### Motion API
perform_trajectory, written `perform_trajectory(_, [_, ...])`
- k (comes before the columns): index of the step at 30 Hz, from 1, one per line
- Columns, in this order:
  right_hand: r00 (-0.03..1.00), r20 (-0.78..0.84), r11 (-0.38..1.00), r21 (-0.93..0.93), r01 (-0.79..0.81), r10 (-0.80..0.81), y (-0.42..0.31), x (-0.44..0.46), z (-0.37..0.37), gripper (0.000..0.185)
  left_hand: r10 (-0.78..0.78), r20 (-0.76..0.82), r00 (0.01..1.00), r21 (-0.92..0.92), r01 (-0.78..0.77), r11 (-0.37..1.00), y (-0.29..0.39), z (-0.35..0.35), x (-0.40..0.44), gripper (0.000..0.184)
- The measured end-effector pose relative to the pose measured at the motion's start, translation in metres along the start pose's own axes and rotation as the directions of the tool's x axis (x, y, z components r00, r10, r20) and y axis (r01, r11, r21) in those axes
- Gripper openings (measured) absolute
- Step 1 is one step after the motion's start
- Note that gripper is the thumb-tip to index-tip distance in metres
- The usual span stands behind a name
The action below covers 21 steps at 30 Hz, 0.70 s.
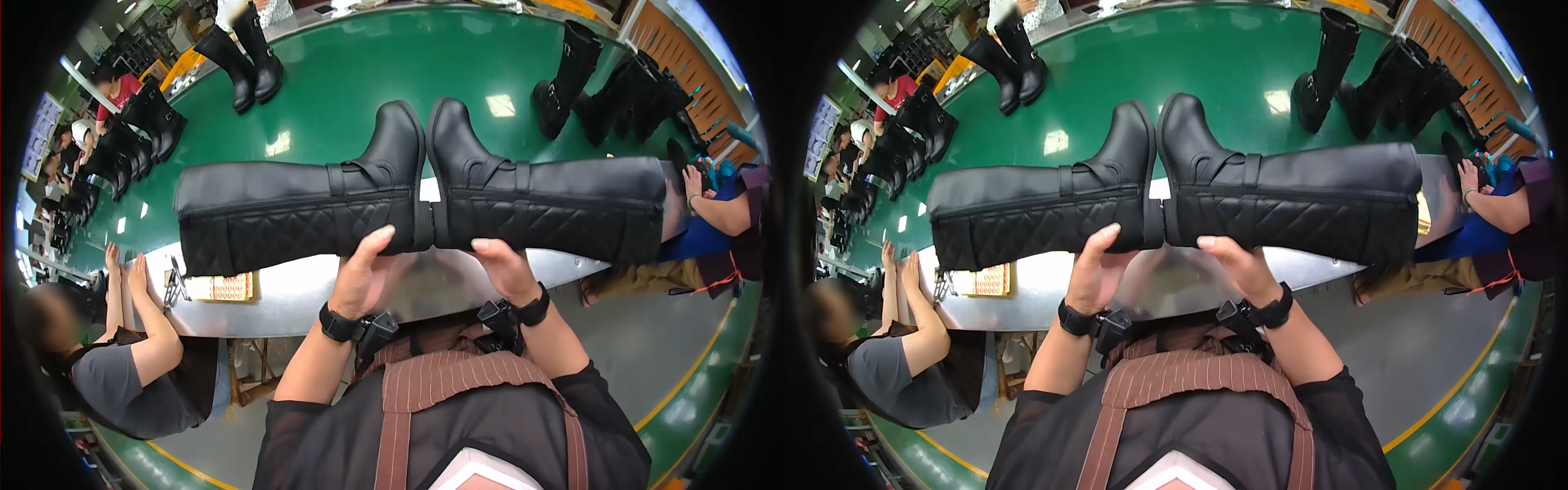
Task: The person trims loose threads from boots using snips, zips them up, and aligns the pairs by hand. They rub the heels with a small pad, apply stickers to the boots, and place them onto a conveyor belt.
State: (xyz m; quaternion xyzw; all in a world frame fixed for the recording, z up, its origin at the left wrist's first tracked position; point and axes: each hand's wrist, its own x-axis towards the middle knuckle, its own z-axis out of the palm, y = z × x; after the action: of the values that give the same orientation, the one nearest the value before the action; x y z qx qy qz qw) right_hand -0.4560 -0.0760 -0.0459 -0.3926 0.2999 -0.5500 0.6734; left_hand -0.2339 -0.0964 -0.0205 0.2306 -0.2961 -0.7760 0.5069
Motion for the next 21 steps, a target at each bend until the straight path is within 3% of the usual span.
perform_trajectory(2, [0.983,0.048,0.905,-0.384,0.184,-0.179,-0.003,0.007,0.000,0.047,0.096,-0.041,0.995,0.077,-0.093,0.993,-0.005,-0.001,0.004,0.034])
perform_trajectory(3, [0.972,-0.021,0.873,-0.445,0.202,-0.235,-0.005,0.008,0.011,0.032,0.142,-0.032,0.989,0.252,-0.130,0.959,-0.007,-0.005,0.008,0.034])
perform_trajectory(5, [0.942,0.239,0.510,-0.795,0.330,-0.236,0.020,0.015,-0.030,0.046,-0.073,-0.113,0.991,0.463,0.117,0.878,0.000,-0.011,0.000,0.036])
perform_trajectory(6, [0.946,0.315,0.771,-0.584,0.255,-0.074,0.007,0.031,-0.029,0.071,0.039,-0.014,0.999,0.518,-0.026,0.855,-0.005,-0.025,0.005,0.043])
perform_trajectory(7, [0.987,0.100,0.888,-0.432,0.156,-0.124,-0.003,0.028,-0.022,0.087,0.164,-0.109,0.980,0.969,0.068,0.237,-0.004,-0.039,0.007,0.041])
perform_trajectory(8, [0.978,0.091,0.905,-0.369,0.210,-0.190,-0.028,0.025,-0.007,0.087,0.182,-0.090,0.979,0.972,0.046,0.230,-0.001,-0.043,0.013,0.041])
perform_trajectory(10, [0.967,0.063,0.922,-0.292,0.255,-0.247,-0.043,0.035,-0.008,0.080,0.182,-0.048,0.982,0.928,-0.024,0.373,0.005,-0.043,0.025,0.041])
perform_trajectory(11, [0.994,-0.006,0.978,-0.177,0.110,-0.113,-0.050,0.039,-0.001,0.070,0.177,-0.033,0.984,0.895,-0.050,0.442,0.006,-0.045,0.028,0.041])
perform_trajectory(13, [0.988,0.050,0.980,-0.128,0.155,-0.149,-0.029,0.063,0.001,0.059,0.159,-0.011,0.987,0.811,-0.084,0.580,0.001,-0.049,0.030,0.040])
perform_trajectory(14, [0.978,0.193,0.995,0.086,0.058,-0.074,-0.022,0.073,-0.004,0.051,0.151,0.002,0.988,0.761,-0.100,0.641,-0.001,-0.051,0.032,0.040])
perform_trajectory(15, [0.982,0.167,0.986,0.158,0.056,-0.083,-0.017,0.079,-0.004,0.047,0.149,0.022,0.989,0.708,-0.120,0.696,0.000,-0.053,0.037,0.040])
perform_trajectory(21, [0.978,0.188,0.981,0.184,0.054,-0.089,-0.014,0.118,-0.009,0.044,0.155,0.152,0.976,0.308,-0.196,0.931,0.005,-0.064,0.080,0.041])
